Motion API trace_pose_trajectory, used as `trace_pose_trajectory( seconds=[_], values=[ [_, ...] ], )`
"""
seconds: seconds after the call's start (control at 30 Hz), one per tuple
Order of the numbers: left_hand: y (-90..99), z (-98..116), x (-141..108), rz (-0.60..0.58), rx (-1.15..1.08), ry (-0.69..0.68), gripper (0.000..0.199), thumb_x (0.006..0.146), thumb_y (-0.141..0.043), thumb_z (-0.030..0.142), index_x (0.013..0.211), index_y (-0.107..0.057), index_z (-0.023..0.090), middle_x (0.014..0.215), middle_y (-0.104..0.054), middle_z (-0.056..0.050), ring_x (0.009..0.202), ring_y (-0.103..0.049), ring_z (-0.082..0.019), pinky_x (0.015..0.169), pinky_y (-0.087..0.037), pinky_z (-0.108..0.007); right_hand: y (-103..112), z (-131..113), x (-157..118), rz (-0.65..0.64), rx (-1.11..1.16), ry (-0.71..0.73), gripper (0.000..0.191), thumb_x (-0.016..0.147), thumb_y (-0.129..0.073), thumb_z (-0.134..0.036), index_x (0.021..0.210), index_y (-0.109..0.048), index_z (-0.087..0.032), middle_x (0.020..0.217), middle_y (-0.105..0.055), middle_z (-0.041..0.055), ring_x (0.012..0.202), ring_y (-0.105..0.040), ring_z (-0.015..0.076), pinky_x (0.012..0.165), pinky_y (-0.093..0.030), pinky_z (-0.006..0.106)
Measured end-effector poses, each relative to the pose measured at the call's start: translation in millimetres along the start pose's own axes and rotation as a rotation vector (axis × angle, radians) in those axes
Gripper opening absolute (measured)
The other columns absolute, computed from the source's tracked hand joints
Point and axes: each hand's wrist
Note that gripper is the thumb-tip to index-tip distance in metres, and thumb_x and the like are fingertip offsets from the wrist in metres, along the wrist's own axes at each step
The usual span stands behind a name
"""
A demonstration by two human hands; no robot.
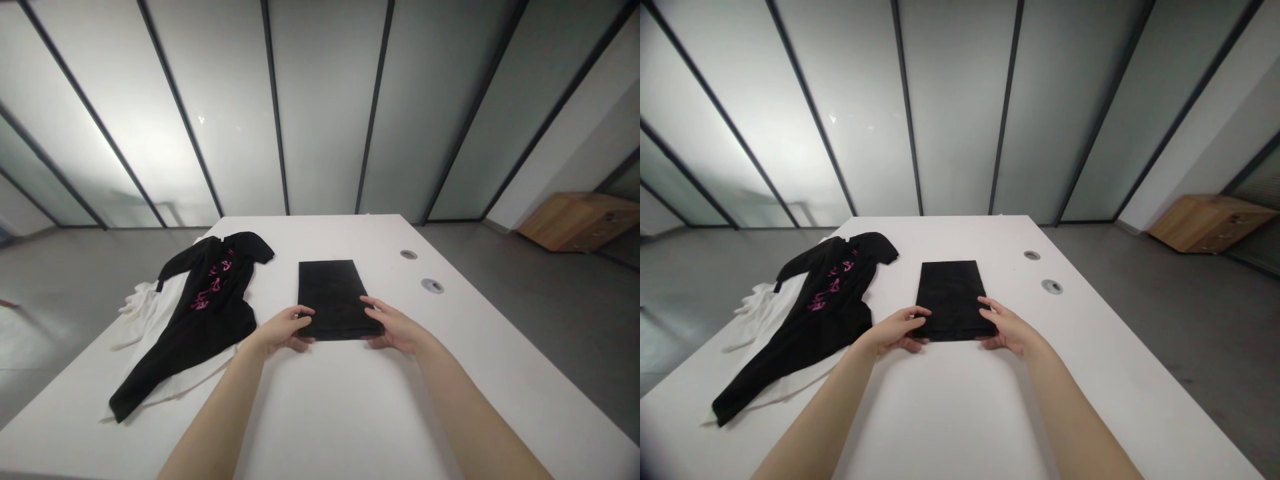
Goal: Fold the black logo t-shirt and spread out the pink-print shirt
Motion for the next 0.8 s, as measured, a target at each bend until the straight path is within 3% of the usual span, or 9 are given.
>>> trace_pose_trajectory(
  seconds=[0.07, 0.17, 0.27, 0.37, 0.5, 0.57, 0.63, 0.7, 0.8],
  values=[
    [-0.8, -1, -4, -0.087, 0.063, 0.055, 0.063, 0.082, -0.086, 0.051, 0.13, -0.061, 0.019, 0.084, -0.076, -0.009, 0.066, -0.074, -0.021, 0.062, -0.061, -0.031, 5, -1, -4, -0.045, -0.08, -0.054, 0.067, 0.09, -0.084, -0.038, 0.149, -0.053, -0.031, 0.102, -0.078, 0.0101, 0.07, -0.078, 0.023, 0.054, -0.065, 0.032],
    [-3.6, -3, -5, -0.146, 0.114, 0.04, 0.063, 0.08, -0.087, 0.054, 0.126, -0.061, 0.018, 0.08, -0.077, -0.01, 0.063, -0.074, -0.021, 0.063, -0.06, -0.031, 4, 0, -1, 0.021, -0.158, -0.046, 0.05, 0.088, -0.082, -0.028, 0.134, -0.064, -0.023, 0.087, -0.077, 0.0079, 0.064, -0.076, 0.0191, 0.049, -0.06, 0.023],
    [-8.2, -5, -2, -0.139, 0.096, -0.005, 0.061, 0.08, -0.086, 0.051, 0.125, -0.061, 0.018, 0.086, -0.079, -0.011, 0.068, -0.076, -0.02, 0.066, -0.061, -0.031, 5, -1, 8, 0.182, -0.085, 0.051, 0.041, 0.084, -0.078, -0.016, 0.124, -0.068, -0.02, 0.085, -0.077, 0.0079, 0.065, -0.075, 0.0183, 0.047, -0.057, 0.021],
    [-12.8, -5, -1, -0.077, 0.078, -0.051, 0.053, 0.081, -0.085, 0.048, 0.119, -0.063, 0.018, 0.104, -0.078, -0.014, 0.076, -0.076, -0.02, 0.066, -0.061, -0.03, 23, -10, 12, 0.408, -0.09, 0.157, 0.042, 0.081, -0.071, -0.015, 0.123, -0.07, -0.021, 0.085, -0.076, 0.0078, 0.067, -0.074, 0.0195, 0.049, -0.054, 0.024],
    [-16.8, -4, -1, -0.029, 0.098, -0.057, 0.048, 0.083, -0.081, 0.047, 0.116, -0.064, 0.017, 0.113, -0.074, -0.015, 0.077, -0.076, -0.02, 0.064, -0.061, -0.029, 67, -29, -1, 0.861, -0.596, 0.161, 0.031, 0.085, -0.06, -0.029, 0.107, -0.08, -0.018, 0.089, -0.076, 0.0142, 0.088, -0.075, 0.0315, 0.074, -0.059, 0.042],
    [-17.3, -4, 1, -0.028, 0.106, -0.049, 0.049, 0.083, -0.081, 0.047, 0.117, -0.063, 0.017, 0.114, -0.073, -0.015, 0.077, -0.075, -0.019, 0.062, -0.06, -0.028, 82, -36, -11, 1.043, -0.75, 0.124, 0.031, 0.086, -0.06, -0.031, 0.1, -0.082, -0.014, 0.115, -0.073, 0.0254, 0.121, -0.064, 0.0452, 0.1, -0.05, 0.06],
    [-16.7, -6, 4, -0.031, 0.114, -0.048, 0.05, 0.083, -0.08, 0.05, 0.117, -0.062, 0.018, 0.115, -0.072, -0.015, 0.076, -0.075, -0.019, 0.059, -0.06, -0.028, 83, -38, -16, 1.203, -0.914, 0.147, 0.033, 0.087, -0.062, -0.033, 0.106, -0.082, -0.015, 0.147, -0.057, 0.0272, 0.143, -0.043, 0.0531, 0.114, -0.034, 0.07],
    [-15.5, -9, 7, -0.034, 0.128, -0.056, 0.052, 0.083, -0.079, 0.053, 0.117, -0.061, 0.018, 0.117, -0.072, -0.014, 0.076, -0.074, -0.019, 0.058, -0.059, -0.027, 72, -32, -16, 1.209, -1.165, 0.237, 0.034, 0.089, -0.061, -0.033, 0.115, -0.08, -0.022, 0.163, -0.045, 0.0167, 0.152, -0.028, 0.053, 0.118, -0.028, 0.071],
    [-13.8, -12, 9, -0.037, 0.149, -0.066, 0.052, 0.085, -0.077, 0.055, 0.119, -0.061, 0.019, 0.118, -0.071, -0.014, 0.076, -0.074, -0.018, 0.057, -0.059, -0.027, 47, -13, -5, 0.819, -1.458, 0.294, 0.041, 0.092, -0.059, -0.032, 0.13, -0.075, -0.03, 0.164, -0.048, 0.0066, 0.154, -0.029, 0.0486, 0.121, -0.031, 0.067]
  ],
)
Point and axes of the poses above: each hand's wrist, its own x-axis towards the middle knuckle, its own y-axis out of the back of the hand, z = x × y
